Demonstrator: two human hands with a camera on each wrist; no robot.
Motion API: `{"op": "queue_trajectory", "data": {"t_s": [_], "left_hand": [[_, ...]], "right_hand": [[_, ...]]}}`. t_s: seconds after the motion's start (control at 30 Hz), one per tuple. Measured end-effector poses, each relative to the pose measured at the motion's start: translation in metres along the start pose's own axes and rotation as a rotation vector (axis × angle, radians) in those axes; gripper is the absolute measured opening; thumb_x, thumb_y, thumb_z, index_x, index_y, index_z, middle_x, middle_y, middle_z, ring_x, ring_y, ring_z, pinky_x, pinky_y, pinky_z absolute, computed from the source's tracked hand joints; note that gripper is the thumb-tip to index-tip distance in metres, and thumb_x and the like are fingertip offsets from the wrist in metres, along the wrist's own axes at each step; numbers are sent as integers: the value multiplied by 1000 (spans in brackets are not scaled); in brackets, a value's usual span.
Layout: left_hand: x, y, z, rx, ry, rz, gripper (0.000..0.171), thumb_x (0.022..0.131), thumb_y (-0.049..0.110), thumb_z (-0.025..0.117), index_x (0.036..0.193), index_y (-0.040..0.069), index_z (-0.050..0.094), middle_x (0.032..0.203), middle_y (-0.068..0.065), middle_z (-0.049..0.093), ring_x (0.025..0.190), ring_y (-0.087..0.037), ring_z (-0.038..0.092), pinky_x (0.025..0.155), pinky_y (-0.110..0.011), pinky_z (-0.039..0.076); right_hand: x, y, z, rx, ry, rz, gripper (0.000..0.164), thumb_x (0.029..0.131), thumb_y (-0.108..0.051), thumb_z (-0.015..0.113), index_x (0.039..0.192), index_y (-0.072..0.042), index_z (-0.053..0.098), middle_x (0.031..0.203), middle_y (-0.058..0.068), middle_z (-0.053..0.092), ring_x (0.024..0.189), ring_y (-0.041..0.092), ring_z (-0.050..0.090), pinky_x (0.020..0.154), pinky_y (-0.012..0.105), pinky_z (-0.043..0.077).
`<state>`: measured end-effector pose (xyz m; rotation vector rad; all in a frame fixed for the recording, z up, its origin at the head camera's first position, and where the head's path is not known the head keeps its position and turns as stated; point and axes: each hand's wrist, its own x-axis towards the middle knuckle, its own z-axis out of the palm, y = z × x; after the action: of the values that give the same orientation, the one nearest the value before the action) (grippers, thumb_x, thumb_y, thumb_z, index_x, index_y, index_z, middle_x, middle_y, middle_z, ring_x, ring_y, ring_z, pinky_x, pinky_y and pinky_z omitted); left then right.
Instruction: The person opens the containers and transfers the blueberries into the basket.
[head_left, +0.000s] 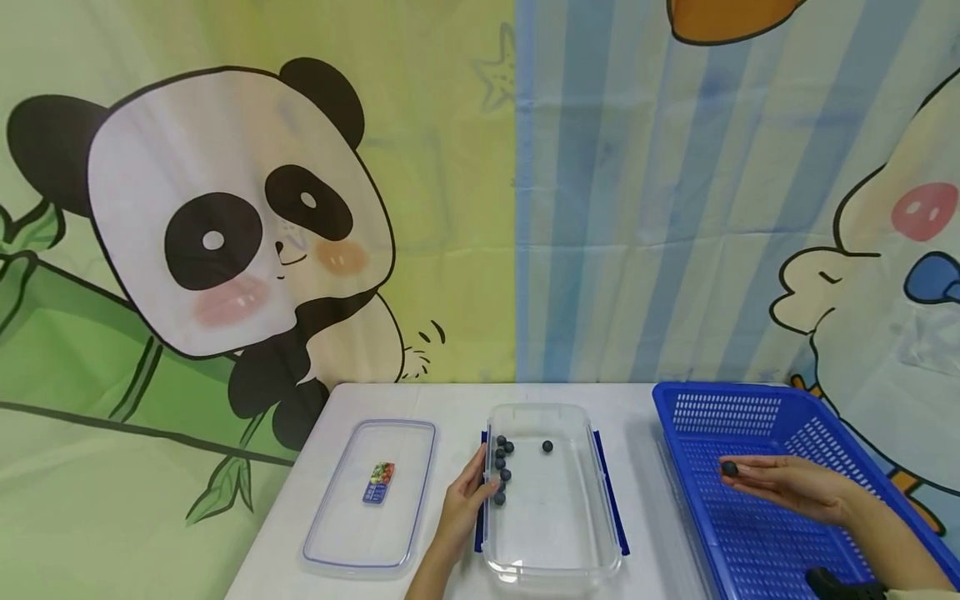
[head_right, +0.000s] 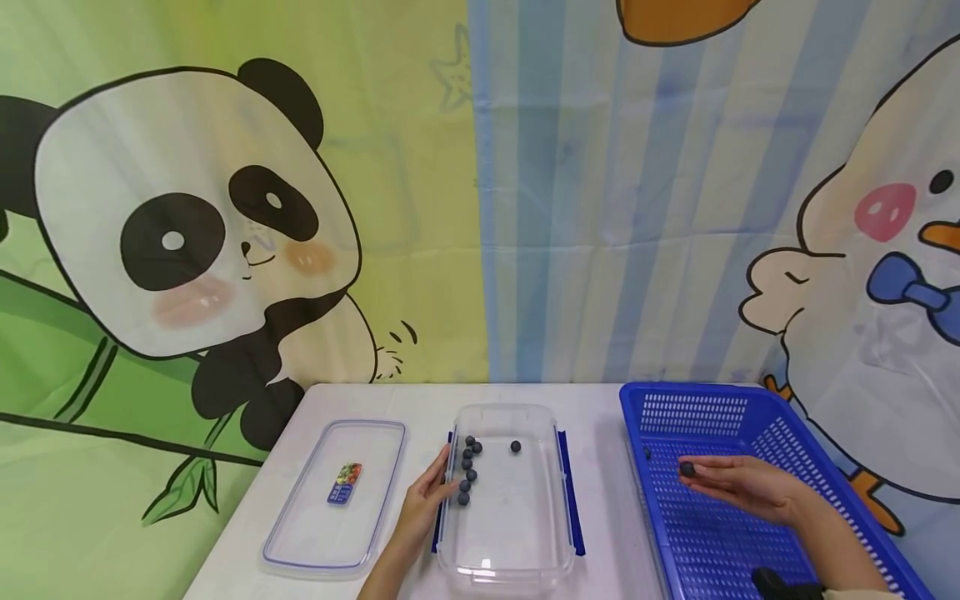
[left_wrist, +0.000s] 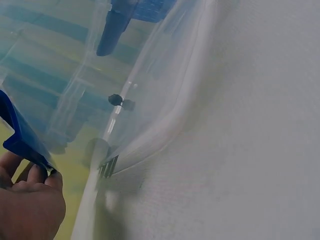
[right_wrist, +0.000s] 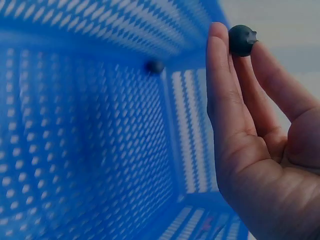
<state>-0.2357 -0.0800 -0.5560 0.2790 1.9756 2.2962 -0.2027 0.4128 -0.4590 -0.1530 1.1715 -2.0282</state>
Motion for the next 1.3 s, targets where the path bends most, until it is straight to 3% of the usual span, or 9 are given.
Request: {"op": "queue_trajectory", "data": {"t_s": [0.3,0.57,0.77,0.87,1.0,1.1,1.3], "left_hand": [[2,2,-1,28,-10,-5,61,88,13,62,143,15,34,149,-1,25,136,-17,21,106,-17,21],[-1,7,1,-3,-17,-18,63,87,12,63,143,12,33,149,-3,24,136,-19,20,107,-20,21],[-9,24,4,24,-20,-14,66,86,19,65,142,7,32,149,-7,24,136,-21,20,107,-22,21],[-8,20,3,21,-19,-7,66,86,19,65,142,8,33,149,-6,24,136,-21,20,106,-21,22],[-3,7,2,22,-6,11,60,88,11,61,142,10,34,150,-6,24,136,-20,20,106,-18,21],[0,0,2,40,3,29,59,89,10,60,142,11,34,150,-5,24,136,-19,20,105,-15,21],[0,-3,3,50,18,49,58,89,9,60,142,12,35,150,-6,25,136,-19,21,104,-15,21]], "right_hand": [[-22,15,-41,96,-48,73,47,101,0,17,123,-4,58,127,16,52,123,26,45,112,40,11],[-38,25,-53,189,-21,115,46,102,-4,18,120,-1,59,128,19,51,125,30,42,112,37,9],[-44,28,-61,144,10,117,42,102,-5,21,121,2,58,126,17,53,122,27,46,112,39,13],[-44,29,-61,143,27,110,43,102,-5,21,119,-1,60,125,16,54,121,26,47,112,38,14],[-38,25,-53,146,-12,80,46,102,-6,18,120,-5,61,126,14,53,121,24,47,112,35,16],[-26,17,-37,129,-30,43,47,103,-8,17,120,-9,61,125,10,55,118,19,50,109,30,25],[22,-2,19,-12,107,-96,42,102,-6,27,113,-11,66,114,7,63,107,16,59,98,26,43]]}}
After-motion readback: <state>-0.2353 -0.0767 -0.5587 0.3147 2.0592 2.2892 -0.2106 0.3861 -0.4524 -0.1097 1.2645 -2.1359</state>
